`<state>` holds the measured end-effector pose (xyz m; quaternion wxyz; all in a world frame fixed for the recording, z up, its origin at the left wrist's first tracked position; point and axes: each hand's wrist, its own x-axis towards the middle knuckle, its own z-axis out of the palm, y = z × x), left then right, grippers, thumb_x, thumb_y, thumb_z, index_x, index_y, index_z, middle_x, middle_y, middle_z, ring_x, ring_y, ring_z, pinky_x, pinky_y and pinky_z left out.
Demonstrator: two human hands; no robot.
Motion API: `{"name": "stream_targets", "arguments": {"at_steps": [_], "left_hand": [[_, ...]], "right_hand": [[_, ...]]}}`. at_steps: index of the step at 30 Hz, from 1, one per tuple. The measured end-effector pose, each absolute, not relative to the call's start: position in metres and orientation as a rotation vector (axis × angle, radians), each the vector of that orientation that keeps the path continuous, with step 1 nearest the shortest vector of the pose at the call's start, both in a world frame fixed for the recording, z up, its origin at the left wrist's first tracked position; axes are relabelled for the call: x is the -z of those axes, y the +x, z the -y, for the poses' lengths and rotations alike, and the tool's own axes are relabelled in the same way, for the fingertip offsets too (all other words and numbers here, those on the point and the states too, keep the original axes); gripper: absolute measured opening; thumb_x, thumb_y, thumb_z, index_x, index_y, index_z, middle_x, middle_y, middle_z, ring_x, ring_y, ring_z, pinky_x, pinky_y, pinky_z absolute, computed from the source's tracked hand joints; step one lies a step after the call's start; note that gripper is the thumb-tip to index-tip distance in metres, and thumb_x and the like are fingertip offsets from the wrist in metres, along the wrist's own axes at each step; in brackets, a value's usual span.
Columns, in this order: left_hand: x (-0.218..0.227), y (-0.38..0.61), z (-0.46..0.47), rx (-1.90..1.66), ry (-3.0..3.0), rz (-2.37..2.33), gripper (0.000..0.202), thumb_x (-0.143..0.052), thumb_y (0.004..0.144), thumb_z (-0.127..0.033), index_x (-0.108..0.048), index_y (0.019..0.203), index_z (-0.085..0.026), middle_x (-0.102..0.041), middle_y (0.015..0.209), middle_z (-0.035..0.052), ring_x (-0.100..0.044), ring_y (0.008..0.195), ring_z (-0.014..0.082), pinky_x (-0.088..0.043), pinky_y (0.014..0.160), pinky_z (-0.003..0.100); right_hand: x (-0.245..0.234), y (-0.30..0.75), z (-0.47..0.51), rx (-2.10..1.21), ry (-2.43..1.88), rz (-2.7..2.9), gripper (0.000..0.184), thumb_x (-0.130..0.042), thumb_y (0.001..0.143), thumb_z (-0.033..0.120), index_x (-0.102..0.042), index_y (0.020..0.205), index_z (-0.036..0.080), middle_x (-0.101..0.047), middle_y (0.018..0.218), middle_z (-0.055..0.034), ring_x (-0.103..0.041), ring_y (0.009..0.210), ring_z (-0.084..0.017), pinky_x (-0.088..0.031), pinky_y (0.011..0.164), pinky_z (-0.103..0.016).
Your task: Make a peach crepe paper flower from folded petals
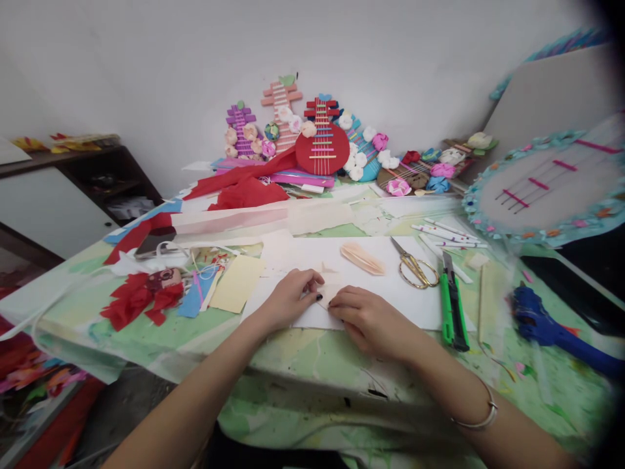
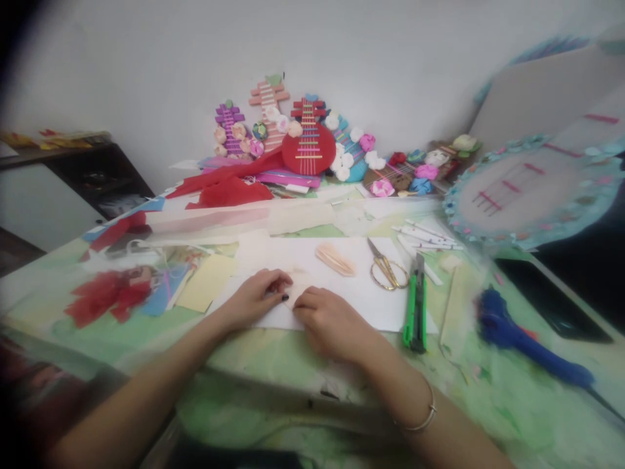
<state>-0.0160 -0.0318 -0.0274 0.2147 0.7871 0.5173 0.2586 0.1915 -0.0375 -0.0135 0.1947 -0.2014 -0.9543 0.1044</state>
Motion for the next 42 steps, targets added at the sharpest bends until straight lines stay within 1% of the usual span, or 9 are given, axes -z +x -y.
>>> {"name": "stream_targets", "arguments": {"at_steps": [10,15,20,22,27,34,39,42], "left_hand": [[0.03,-0.017,0.031,-0.736,2.209,-1.42,0.016,-0.056,0.079,-0.015,-0.055,0.094,-0.019,-0.058,0.078,0.0004,-0.05,0.077,0.0166,-0.039,0.069,0.029],[0.031,-0.018,0.031,-0.742,2.193,-1.416,0.017,-0.056,0.078,-0.015,-0.056,0.094,-0.019,-0.059,0.078,0.0002,-0.051,0.077,0.0168,-0.039,0.07,0.029],[0.03,-0.018,0.03,-0.746,2.162,-1.426,0.018,-0.057,0.078,-0.016,-0.055,0.095,-0.02,-0.059,0.078,0.0001,-0.051,0.077,0.0169,-0.039,0.07,0.029],[0.03,-0.017,0.03,-0.739,2.145,-1.433,0.019,-0.057,0.077,-0.016,-0.055,0.095,-0.02,-0.059,0.078,0.0,-0.051,0.077,0.0169,-0.039,0.07,0.029],[0.029,-0.017,0.03,-0.736,2.117,-1.434,0.019,-0.056,0.076,-0.015,-0.054,0.095,-0.02,-0.059,0.078,0.0001,-0.052,0.077,0.0168,-0.04,0.071,0.03],[0.031,-0.014,0.035,-0.783,2.188,-1.47,0.027,-0.053,0.075,-0.017,-0.049,0.102,-0.019,-0.054,0.078,0.0004,-0.051,0.076,0.0171,-0.041,0.07,0.031],[0.028,-0.01,0.042,-0.777,2.356,-1.47,0.035,-0.054,0.078,-0.023,-0.046,0.112,-0.017,-0.052,0.09,0.0055,-0.049,0.085,0.021,-0.041,0.08,0.036],[0.026,-0.009,0.044,-0.742,2.41,-1.484,0.038,-0.052,0.081,-0.023,-0.043,0.118,-0.016,-0.051,0.095,0.0079,-0.047,0.09,0.0232,-0.04,0.084,0.04]], "right_hand": [[0.011,0.191,0.038,-0.2,-0.557,2.718,0.023,-0.048,0.079,0.004,-0.063,0.093,0.013,-0.063,0.089,-0.0114,-0.054,0.094,-0.021,-0.045,0.081,-0.036],[0.009,0.191,0.039,-0.182,-0.609,2.738,0.026,-0.046,0.08,0.005,-0.06,0.1,0.012,-0.061,0.089,-0.0116,-0.052,0.093,-0.021,-0.044,0.08,-0.036],[0.01,0.19,0.039,-0.167,-0.601,2.787,0.032,-0.045,0.08,0.006,-0.057,0.11,0.011,-0.059,0.092,-0.0117,-0.049,0.094,-0.022,-0.042,0.081,-0.037],[0.01,0.19,0.039,-0.168,-0.601,2.8,0.032,-0.046,0.079,0.005,-0.058,0.109,0.012,-0.058,0.092,-0.0112,-0.049,0.094,-0.022,-0.042,0.081,-0.037],[0.009,0.188,0.039,-0.159,-0.607,2.821,0.026,-0.047,0.082,0.007,-0.062,0.103,0.012,-0.058,0.089,-0.0107,-0.048,0.095,-0.022,-0.042,0.08,-0.036],[0.007,0.186,0.04,-0.09,-0.629,2.829,0.024,-0.048,0.083,0.009,-0.062,0.102,0.011,-0.058,0.087,-0.0108,-0.048,0.091,-0.022,-0.041,0.076,-0.035],[0.008,0.186,0.041,-0.082,-0.637,2.823,0.024,-0.049,0.081,0.009,-0.062,0.102,0.012,-0.058,0.09,-0.0108,-0.047,0.094,-0.022,-0.04,0.077,-0.035],[0.008,0.186,0.041,-0.094,-0.65,2.83,0.023,-0.05,0.081,0.009,-0.062,0.1,0.012,-0.058,0.09,-0.0108,-0.047,0.095,-0.022,-0.04,0.079,-0.035]]}}
